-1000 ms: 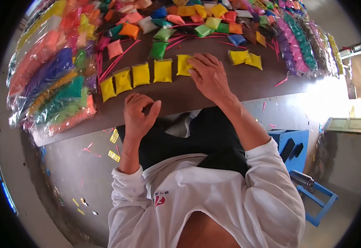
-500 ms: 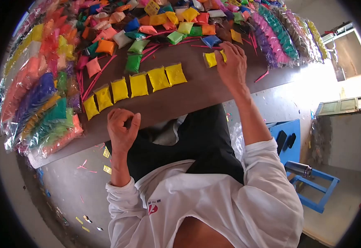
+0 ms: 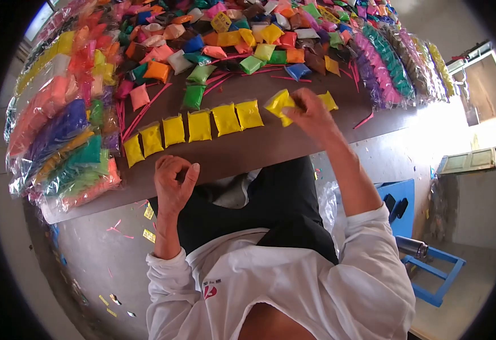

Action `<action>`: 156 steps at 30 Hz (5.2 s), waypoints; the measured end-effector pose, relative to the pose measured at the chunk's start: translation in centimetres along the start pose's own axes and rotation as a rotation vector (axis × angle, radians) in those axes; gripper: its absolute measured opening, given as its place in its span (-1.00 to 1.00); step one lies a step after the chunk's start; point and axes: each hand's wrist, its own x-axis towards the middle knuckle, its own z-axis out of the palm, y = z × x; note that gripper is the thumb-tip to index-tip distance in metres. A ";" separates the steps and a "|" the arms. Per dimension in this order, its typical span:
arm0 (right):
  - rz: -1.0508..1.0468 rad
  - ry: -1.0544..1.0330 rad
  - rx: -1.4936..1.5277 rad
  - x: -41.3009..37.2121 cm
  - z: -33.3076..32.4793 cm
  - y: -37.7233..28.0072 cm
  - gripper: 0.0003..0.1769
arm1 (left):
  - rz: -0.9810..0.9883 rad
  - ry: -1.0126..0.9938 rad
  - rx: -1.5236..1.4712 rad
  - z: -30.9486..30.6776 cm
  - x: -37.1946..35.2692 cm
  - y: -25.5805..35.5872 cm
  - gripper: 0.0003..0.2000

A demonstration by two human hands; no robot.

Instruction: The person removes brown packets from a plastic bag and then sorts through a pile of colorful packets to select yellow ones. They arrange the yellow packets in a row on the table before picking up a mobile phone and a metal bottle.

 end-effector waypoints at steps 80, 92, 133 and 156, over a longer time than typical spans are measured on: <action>-0.189 0.331 -0.458 -1.4 4.0 0.0 -0.70 | 0.071 -0.130 -0.139 4.9 -0.9 3.5 -0.81; -0.259 0.576 -0.403 -1.6 1.7 2.7 -0.81 | 0.111 -0.089 -0.082 5.4 -0.9 3.6 -0.87; 0.169 -0.193 0.757 -6.5 10.4 -4.4 -0.65 | -0.198 -0.162 -0.337 4.8 -1.9 2.0 -0.60; 0.325 -0.351 0.783 -6.8 10.0 -3.0 -0.68 | -0.045 -0.187 -0.321 4.3 -1.1 2.5 -0.59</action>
